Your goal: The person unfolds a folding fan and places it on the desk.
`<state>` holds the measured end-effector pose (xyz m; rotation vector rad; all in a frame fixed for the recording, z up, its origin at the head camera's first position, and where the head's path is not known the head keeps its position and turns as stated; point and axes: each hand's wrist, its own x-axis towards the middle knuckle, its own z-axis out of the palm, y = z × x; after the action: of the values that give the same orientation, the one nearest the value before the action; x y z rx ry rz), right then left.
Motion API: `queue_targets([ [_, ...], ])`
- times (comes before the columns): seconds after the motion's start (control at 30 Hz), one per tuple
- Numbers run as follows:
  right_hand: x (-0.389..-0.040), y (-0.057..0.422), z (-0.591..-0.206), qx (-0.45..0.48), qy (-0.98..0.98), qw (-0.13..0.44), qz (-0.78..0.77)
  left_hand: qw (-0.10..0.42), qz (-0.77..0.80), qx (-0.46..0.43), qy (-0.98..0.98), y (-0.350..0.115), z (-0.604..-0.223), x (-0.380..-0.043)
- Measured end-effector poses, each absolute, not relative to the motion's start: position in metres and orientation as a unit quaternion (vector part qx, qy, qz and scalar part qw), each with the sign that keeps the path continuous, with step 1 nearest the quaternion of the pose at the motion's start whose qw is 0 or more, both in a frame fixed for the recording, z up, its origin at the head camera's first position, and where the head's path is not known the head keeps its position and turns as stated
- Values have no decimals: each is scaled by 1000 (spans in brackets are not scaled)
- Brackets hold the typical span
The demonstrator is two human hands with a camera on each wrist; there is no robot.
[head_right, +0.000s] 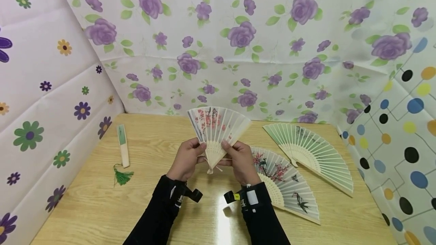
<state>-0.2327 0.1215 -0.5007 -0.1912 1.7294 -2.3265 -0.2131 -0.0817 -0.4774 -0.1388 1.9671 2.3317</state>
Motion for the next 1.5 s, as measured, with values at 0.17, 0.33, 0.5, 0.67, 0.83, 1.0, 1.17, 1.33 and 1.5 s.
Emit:
queue_targets([
  [0.17, -235, 124, -501, -73, 593, 126, -792, 37, 767, -47, 639, -81, -478, -214],
  [0.33, -234, 122, -503, -74, 573, 105, -810, 18, 775, -48, 630, -81, -478, -217],
  [0.5, -230, 119, -506, -75, 554, 81, -825, -3, 786, -62, 615, -83, -476, -218],
  [0.67, -230, 119, -505, -92, 560, 75, -820, 6, 780, -71, 621, -86, -474, -219],
  [0.83, -232, 122, -502, -94, 576, 84, -808, 16, 782, -67, 620, -85, -472, -218],
  [1.0, -232, 124, -501, -88, 583, 81, -803, 17, 785, -65, 616, -85, -472, -217],
  [1.17, -229, 119, -502, -69, 561, 57, -823, 5, 792, -66, 606, -85, -473, -218],
  [1.33, -226, 113, -502, -48, 543, 41, -838, -18, 799, -75, 597, -87, -476, -218],
  [1.5, -227, 115, -502, -69, 552, 50, -829, -19, 803, -75, 591, -90, -477, -219],
])
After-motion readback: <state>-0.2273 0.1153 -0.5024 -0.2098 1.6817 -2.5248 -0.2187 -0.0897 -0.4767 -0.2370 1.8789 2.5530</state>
